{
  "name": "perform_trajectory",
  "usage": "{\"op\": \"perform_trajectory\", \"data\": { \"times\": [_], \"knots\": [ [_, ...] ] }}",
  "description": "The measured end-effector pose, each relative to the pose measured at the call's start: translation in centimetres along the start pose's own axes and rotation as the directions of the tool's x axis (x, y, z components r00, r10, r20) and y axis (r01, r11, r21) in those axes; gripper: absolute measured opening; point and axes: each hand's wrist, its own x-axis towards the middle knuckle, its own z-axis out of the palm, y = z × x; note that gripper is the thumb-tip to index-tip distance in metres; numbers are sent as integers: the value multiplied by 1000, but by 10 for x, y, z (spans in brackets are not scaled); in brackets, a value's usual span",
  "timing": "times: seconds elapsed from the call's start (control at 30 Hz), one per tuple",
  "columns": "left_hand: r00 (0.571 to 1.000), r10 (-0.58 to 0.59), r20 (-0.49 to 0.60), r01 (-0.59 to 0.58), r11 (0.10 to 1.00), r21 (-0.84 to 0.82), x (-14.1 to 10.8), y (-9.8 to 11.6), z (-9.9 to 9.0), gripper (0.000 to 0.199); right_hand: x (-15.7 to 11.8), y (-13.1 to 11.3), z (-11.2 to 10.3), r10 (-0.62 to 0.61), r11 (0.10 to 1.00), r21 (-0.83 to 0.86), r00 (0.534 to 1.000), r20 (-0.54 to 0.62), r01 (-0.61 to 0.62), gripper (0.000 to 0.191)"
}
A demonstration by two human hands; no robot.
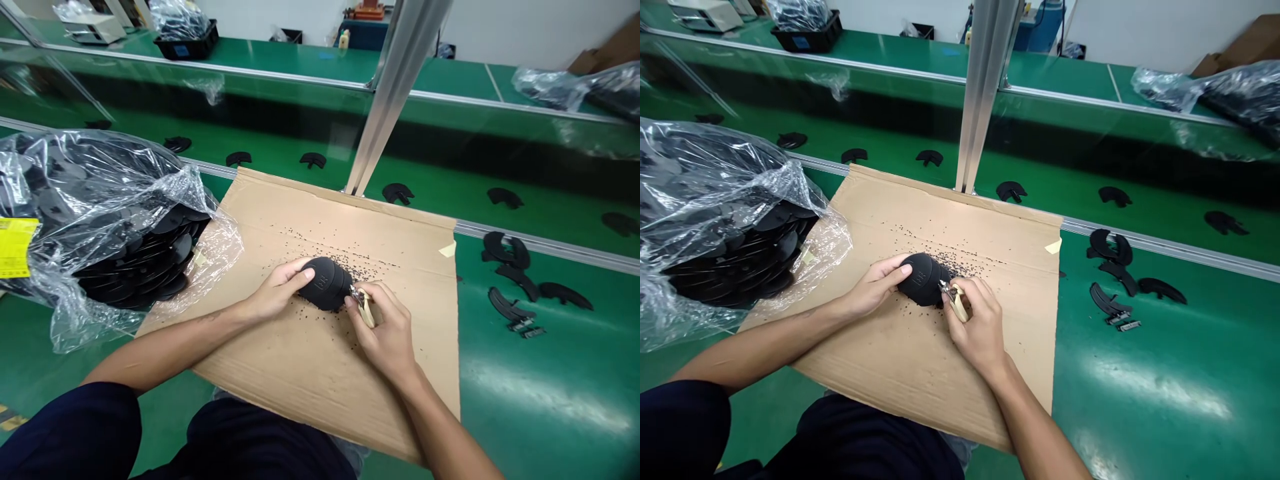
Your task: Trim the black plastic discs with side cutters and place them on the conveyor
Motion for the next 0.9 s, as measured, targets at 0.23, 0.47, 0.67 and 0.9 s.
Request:
{"op": "perform_trajectory", "data": {
  "times": [0.23,0.47,0.67,0.9],
  "knots": [
    [997,-63,-43,63,998,-3,1,6,3,40,-1,1,1,7,1000,6,1000,27,-7,7],
    [997,31,-73,-24,994,104,1,6,3,38,-1,1,3,1,1000,6,1000,19,-1,9],
    [998,-33,-54,36,998,56,-1,9,3,38,-1,-1,2,8,1000,-1,1000,0,-8,6],
    [999,-1,-48,7,993,119,-1,10,3,38,-1,0,2,-3,1000,-9,1000,3,3,5]
  ]
}}
